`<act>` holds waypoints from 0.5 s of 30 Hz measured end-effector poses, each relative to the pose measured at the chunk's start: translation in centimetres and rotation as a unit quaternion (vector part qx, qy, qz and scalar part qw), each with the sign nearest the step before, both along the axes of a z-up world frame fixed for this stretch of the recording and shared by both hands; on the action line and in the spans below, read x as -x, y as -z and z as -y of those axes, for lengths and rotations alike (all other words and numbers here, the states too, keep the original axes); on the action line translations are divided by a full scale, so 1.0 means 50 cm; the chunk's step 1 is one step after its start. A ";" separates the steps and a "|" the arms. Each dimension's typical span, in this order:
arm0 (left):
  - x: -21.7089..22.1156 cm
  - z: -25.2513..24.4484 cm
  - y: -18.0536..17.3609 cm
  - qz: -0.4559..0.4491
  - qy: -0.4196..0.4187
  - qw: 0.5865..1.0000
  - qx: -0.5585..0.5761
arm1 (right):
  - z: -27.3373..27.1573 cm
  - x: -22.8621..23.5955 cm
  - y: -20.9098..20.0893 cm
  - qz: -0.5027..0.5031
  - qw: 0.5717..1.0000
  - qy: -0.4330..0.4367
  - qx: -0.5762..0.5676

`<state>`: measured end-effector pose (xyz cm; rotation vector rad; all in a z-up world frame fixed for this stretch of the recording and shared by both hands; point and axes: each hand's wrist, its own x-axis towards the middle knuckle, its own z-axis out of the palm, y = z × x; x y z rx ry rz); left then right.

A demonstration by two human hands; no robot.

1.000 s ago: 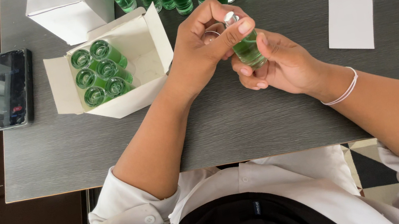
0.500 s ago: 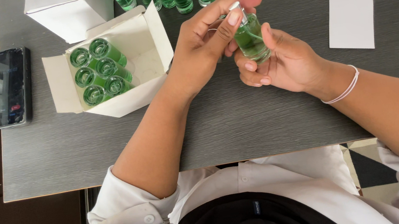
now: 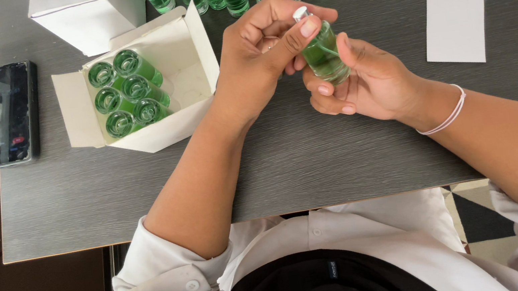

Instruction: The person assembles perfume bottles by attaching spray nozzles and silver caps to glass bottles filled with green liquid, then places the completed bottles into a cardboard box.

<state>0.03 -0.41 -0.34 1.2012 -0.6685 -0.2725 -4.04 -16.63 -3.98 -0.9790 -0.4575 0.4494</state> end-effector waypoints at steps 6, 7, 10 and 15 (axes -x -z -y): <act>0.001 -0.007 -0.005 0.040 0.006 0.999 -0.033 | 0.007 -0.005 0.002 -0.019 0.998 -0.052 -0.033; 0.002 -0.008 -0.007 0.040 0.005 0.999 -0.033 | 0.010 -0.007 0.003 -0.019 0.998 -0.053 -0.033; 0.004 -0.010 -0.012 0.054 0.023 0.998 -0.037 | 0.016 -0.011 0.007 -0.027 0.992 -0.108 -0.065; 0.004 -0.007 -0.002 0.037 0.023 0.999 -0.019 | 0.011 -0.011 -0.003 -0.009 0.993 -0.097 -0.073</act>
